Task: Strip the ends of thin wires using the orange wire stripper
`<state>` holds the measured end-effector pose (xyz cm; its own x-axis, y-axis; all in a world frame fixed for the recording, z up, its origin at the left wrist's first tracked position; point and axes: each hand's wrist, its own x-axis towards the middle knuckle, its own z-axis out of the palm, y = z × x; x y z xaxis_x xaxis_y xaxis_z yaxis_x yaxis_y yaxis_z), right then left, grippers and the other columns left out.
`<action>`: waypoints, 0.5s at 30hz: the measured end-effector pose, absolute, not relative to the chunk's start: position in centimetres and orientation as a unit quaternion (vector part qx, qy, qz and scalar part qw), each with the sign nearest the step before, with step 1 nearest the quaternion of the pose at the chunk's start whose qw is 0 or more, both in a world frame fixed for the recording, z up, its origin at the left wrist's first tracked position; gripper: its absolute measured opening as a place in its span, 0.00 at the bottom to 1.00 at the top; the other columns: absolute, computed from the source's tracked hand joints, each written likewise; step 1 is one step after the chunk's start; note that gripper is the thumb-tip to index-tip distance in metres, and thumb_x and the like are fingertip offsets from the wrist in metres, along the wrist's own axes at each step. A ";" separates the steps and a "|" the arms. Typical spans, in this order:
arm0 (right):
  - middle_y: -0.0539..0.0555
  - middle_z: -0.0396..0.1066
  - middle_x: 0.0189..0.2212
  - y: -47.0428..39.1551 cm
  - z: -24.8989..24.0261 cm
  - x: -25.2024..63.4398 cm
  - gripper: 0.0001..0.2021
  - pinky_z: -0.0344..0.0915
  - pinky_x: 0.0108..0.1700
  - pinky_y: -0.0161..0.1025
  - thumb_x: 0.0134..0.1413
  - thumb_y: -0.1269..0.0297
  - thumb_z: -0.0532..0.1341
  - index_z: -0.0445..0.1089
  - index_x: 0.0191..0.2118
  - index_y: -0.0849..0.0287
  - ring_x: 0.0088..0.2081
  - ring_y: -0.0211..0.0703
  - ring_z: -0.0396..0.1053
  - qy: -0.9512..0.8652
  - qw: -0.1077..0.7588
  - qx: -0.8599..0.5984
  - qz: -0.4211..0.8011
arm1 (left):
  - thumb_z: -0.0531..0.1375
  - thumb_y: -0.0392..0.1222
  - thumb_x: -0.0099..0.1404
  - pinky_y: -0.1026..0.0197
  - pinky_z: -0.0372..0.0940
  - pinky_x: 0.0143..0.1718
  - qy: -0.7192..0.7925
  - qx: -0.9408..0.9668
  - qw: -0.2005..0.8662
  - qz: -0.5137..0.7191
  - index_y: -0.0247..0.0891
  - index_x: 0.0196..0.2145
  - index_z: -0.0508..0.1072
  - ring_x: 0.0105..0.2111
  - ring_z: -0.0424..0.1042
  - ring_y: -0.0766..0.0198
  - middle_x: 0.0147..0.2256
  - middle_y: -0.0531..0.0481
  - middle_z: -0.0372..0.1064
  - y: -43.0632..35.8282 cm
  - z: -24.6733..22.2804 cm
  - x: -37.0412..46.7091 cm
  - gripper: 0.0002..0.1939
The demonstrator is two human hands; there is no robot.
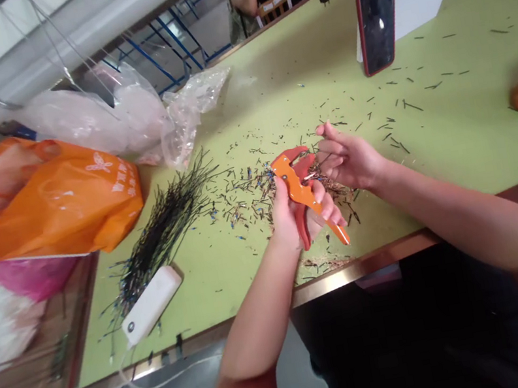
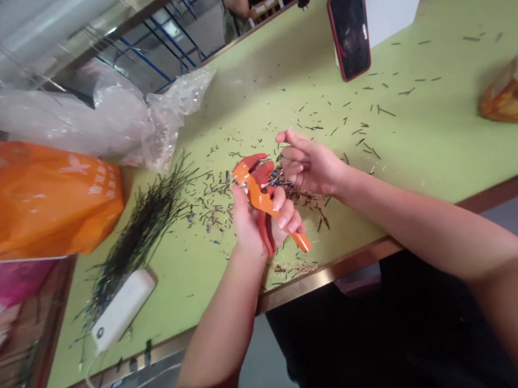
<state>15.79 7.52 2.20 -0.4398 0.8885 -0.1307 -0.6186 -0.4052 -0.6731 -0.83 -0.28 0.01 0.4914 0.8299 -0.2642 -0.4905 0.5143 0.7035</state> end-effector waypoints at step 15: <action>0.37 0.39 0.16 6.5 1.4 14.6 0.19 0.45 0.20 0.32 0.68 0.45 0.66 0.68 0.35 0.54 0.18 0.34 0.39 -0.262 0.413 -0.234 0.840 | 0.57 0.86 0.58 0.54 0.73 0.29 0.292 0.292 0.820 0.396 0.42 0.31 0.68 0.27 0.77 0.53 0.21 0.51 0.65 -0.5 -0.6 -0.8 0.40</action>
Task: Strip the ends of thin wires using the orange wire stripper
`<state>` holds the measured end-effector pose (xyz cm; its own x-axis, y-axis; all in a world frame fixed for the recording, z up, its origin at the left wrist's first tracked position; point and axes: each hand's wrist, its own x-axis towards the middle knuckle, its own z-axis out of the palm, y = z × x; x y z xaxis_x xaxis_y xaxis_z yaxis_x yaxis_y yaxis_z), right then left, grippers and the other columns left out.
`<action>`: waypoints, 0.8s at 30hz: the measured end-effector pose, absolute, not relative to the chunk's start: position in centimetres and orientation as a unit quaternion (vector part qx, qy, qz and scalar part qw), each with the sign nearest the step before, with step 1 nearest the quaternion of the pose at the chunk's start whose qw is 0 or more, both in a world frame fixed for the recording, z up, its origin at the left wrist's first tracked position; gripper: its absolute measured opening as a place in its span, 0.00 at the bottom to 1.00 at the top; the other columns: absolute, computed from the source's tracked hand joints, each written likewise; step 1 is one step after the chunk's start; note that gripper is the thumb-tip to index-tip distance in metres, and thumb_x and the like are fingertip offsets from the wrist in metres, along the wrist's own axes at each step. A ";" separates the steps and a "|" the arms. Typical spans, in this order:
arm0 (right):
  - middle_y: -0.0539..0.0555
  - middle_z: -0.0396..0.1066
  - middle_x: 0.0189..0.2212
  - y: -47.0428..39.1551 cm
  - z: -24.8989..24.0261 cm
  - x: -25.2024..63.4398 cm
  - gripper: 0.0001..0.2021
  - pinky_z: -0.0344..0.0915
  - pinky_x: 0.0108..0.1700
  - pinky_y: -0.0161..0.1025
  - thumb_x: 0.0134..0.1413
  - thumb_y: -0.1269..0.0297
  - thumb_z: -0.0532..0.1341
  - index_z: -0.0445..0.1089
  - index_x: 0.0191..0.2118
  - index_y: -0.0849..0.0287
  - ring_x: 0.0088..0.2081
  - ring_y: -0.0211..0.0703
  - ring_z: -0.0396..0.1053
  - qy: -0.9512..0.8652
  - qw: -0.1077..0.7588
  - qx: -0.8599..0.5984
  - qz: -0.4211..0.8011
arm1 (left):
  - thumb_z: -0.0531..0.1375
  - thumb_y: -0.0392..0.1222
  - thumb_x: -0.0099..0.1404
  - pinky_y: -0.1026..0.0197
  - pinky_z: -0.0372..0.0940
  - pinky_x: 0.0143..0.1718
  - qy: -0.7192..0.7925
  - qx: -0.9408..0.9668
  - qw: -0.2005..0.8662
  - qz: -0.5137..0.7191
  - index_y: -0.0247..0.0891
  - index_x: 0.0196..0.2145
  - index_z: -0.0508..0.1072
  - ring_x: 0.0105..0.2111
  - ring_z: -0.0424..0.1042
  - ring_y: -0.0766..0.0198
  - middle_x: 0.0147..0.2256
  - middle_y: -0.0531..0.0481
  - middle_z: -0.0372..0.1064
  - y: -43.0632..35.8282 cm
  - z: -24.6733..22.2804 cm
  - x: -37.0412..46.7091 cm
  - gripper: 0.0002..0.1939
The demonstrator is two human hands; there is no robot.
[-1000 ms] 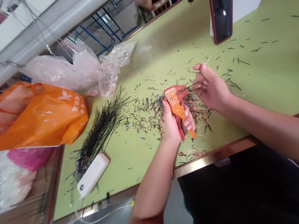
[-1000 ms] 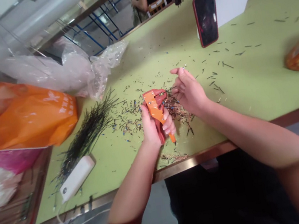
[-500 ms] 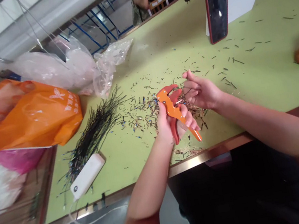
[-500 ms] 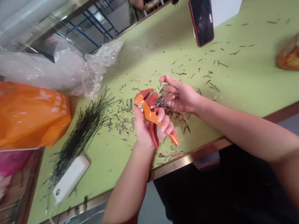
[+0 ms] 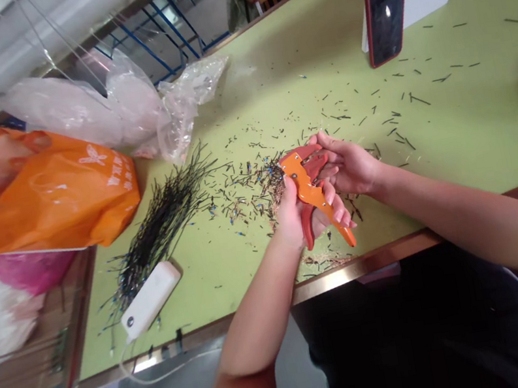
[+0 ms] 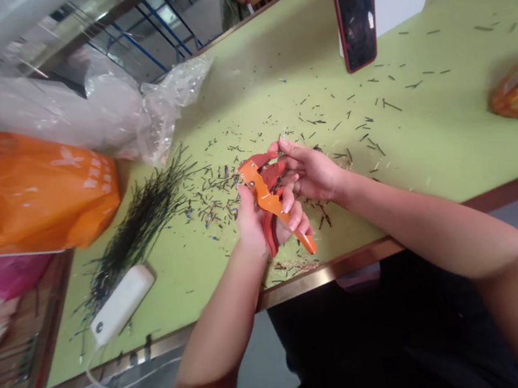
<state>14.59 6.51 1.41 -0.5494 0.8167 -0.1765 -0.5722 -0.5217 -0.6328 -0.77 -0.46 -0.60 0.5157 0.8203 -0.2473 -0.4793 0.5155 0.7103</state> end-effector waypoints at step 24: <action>0.40 0.47 0.19 6.2 0.7 13.6 0.19 0.48 0.21 0.31 0.73 0.48 0.62 0.69 0.33 0.56 0.20 0.33 0.41 -0.282 0.437 -0.257 0.815 | 0.46 0.88 0.63 0.58 0.67 0.20 0.316 0.300 0.811 0.390 0.42 0.21 0.62 0.13 0.61 0.66 0.12 0.57 0.53 -0.9 -0.7 0.4 0.43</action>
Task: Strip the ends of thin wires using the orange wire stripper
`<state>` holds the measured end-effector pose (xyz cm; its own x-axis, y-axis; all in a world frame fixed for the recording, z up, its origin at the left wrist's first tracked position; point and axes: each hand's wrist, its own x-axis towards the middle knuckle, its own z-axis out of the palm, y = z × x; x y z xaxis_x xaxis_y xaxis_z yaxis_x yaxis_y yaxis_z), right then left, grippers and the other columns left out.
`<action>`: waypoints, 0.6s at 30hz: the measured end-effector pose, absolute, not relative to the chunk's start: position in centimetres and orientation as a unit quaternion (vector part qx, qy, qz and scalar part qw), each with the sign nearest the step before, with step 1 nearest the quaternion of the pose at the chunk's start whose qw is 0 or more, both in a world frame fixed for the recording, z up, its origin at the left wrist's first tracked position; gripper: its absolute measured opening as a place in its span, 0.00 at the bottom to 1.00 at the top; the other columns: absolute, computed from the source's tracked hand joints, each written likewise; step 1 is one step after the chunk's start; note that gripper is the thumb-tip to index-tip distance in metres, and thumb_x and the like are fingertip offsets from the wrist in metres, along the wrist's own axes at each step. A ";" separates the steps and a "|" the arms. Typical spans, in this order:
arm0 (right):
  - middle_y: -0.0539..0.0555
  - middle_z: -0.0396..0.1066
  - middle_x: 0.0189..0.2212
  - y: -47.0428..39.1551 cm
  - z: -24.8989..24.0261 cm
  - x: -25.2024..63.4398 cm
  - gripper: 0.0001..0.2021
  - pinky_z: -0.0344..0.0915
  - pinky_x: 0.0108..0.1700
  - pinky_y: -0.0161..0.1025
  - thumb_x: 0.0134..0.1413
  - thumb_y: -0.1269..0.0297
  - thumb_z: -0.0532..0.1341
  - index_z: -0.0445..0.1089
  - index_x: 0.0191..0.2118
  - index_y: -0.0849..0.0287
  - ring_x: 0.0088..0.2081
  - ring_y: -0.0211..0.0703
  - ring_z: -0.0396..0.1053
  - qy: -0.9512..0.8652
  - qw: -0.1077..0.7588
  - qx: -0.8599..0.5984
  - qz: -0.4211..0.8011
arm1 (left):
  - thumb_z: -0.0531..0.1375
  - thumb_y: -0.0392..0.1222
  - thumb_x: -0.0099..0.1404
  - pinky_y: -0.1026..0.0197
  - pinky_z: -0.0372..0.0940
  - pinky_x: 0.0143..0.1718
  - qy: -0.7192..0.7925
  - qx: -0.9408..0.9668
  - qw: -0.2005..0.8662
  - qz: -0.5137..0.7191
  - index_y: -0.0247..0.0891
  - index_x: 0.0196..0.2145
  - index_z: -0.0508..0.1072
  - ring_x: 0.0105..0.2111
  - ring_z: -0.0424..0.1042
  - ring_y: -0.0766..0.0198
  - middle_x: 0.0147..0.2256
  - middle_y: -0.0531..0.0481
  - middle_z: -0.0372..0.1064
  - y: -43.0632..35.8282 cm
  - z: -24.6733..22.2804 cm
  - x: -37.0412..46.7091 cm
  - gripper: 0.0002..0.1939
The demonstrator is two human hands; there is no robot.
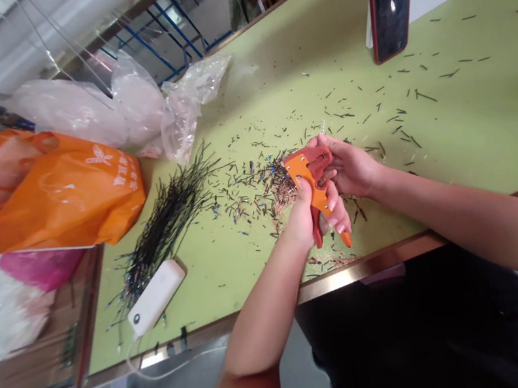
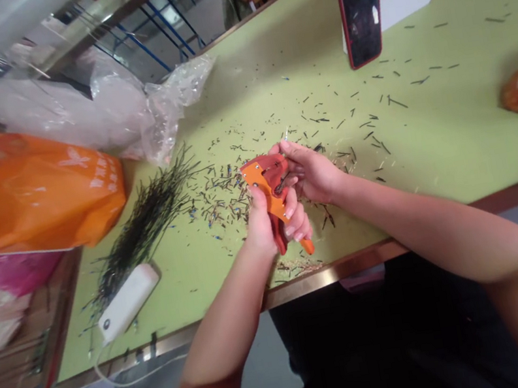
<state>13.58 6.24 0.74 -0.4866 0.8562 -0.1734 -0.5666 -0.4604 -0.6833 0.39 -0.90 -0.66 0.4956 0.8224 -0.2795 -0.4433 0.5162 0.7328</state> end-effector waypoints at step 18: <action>0.39 0.43 0.18 7.7 1.1 15.0 0.15 0.50 0.22 0.32 0.70 0.48 0.66 0.68 0.38 0.53 0.20 0.34 0.42 -0.258 0.490 -0.271 0.787 | 0.41 0.84 0.69 0.63 0.62 0.17 0.327 0.260 0.787 0.453 0.40 0.20 0.66 0.11 0.59 0.68 0.12 0.56 0.54 0.5 0.1 0.1 0.46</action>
<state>15.05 7.70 1.10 -0.3728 0.9114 -0.1742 -0.6318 -0.3868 -0.6717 0.11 0.48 0.07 0.3751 0.8841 -0.2788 -0.5439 0.4535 0.7061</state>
